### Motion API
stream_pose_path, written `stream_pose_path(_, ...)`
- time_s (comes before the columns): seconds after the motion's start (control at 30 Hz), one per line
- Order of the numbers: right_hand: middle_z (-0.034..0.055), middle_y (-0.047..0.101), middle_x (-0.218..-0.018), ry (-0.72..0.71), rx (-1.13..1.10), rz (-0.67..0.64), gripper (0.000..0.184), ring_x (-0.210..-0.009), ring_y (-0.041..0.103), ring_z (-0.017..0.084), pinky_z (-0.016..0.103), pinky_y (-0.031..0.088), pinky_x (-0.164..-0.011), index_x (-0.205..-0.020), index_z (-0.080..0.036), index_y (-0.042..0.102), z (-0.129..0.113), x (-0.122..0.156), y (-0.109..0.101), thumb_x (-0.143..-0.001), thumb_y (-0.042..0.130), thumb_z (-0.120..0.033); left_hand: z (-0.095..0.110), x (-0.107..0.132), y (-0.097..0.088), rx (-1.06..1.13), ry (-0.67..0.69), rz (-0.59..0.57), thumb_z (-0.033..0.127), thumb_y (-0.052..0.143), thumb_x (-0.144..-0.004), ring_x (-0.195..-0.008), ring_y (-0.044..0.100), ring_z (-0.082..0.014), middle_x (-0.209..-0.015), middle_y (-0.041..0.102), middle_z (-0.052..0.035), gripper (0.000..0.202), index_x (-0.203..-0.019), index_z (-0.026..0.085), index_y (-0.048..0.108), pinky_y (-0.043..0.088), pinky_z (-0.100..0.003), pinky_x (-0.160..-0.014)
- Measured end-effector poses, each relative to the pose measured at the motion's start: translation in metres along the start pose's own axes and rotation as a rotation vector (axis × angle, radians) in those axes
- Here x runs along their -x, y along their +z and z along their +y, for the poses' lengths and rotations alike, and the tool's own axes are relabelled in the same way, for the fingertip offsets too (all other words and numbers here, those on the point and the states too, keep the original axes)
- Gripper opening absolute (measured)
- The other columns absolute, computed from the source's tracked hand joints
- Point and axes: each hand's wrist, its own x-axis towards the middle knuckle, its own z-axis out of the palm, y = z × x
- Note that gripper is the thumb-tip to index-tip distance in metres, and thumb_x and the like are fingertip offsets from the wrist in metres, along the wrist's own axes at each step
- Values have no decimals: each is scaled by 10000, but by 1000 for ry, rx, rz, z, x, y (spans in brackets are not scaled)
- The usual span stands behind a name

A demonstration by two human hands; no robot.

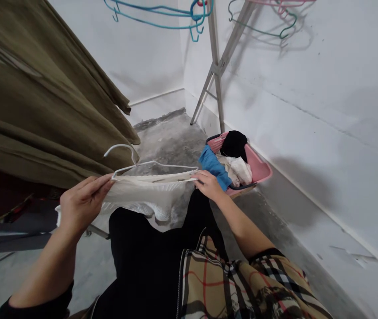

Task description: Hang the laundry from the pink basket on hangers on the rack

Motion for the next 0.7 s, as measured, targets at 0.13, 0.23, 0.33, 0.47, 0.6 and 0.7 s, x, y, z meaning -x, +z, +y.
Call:
stream_pose_path(0.13, 64, 715, -870, -63, 11, 88, 152, -861, 663, 169, 354, 548, -833, -840, -195, 696, -13, -14, -22, -864, 555, -247, -1, 5, 3, -58, 47, -52, 391, 559, -926, -707, 656, -138, -786, 704, -5, 255, -1083, 298, 737, 421, -211, -599)
stream_pose_path(0.23, 59, 707, -853, -94, -27, 95, 115, -845, 666, 167, 346, 555, -811, -828, -194, 679, -34, -19, -30, -842, 570, -227, 0, 9, 11, -94, 64, -82, 406, 541, -932, -734, 660, -144, -767, 696, -6, 262, -1067, 310, 744, 405, -213, -579)
stream_pose_path(0.33, 56, 696, -903, -197, -131, -68, 123, -874, 666, 159, 323, 560, -806, -897, -207, 677, -62, -18, -38, -851, 564, -194, -3, 11, 17, -13, -34, -50, 427, 525, -931, -714, 654, -148, -755, 690, -12, 296, -1054, 270, 743, 432, -219, -605)
stream_pose_path(0.47, 91, 613, -1228, -284, -53, 9, 300, -1140, 593, 205, 398, 503, -972, -1166, -254, 623, -83, -25, -62, -879, 572, -184, -9, 7, 15, 243, -119, -36, 411, 545, -911, -703, 654, -146, -783, 711, -21, 294, -981, 204, 740, 480, -228, -648)
stream_pose_path(0.6, 104, 642, -1175, -203, 237, 37, 363, -1112, 582, 254, 437, 469, -946, -1230, -237, 583, -75, -43, -84, -892, 615, -364, -9, 2, 9, 391, -134, -30, 376, 596, -878, -753, 676, -151, -857, 744, -28, 243, -939, 198, 750, 515, -225, -689)
stream_pose_path(0.7, 51, 685, -831, -241, 250, -153, 267, -774, 629, 174, 297, 478, -698, -971, -190, 649, -74, -50, -89, -960, 490, -404, -5, 0, 9, 479, -205, -24, 392, 615, -861, -809, 694, -171, -913, 758, -41, 259, -952, 194, 755, 543, -245, -745)
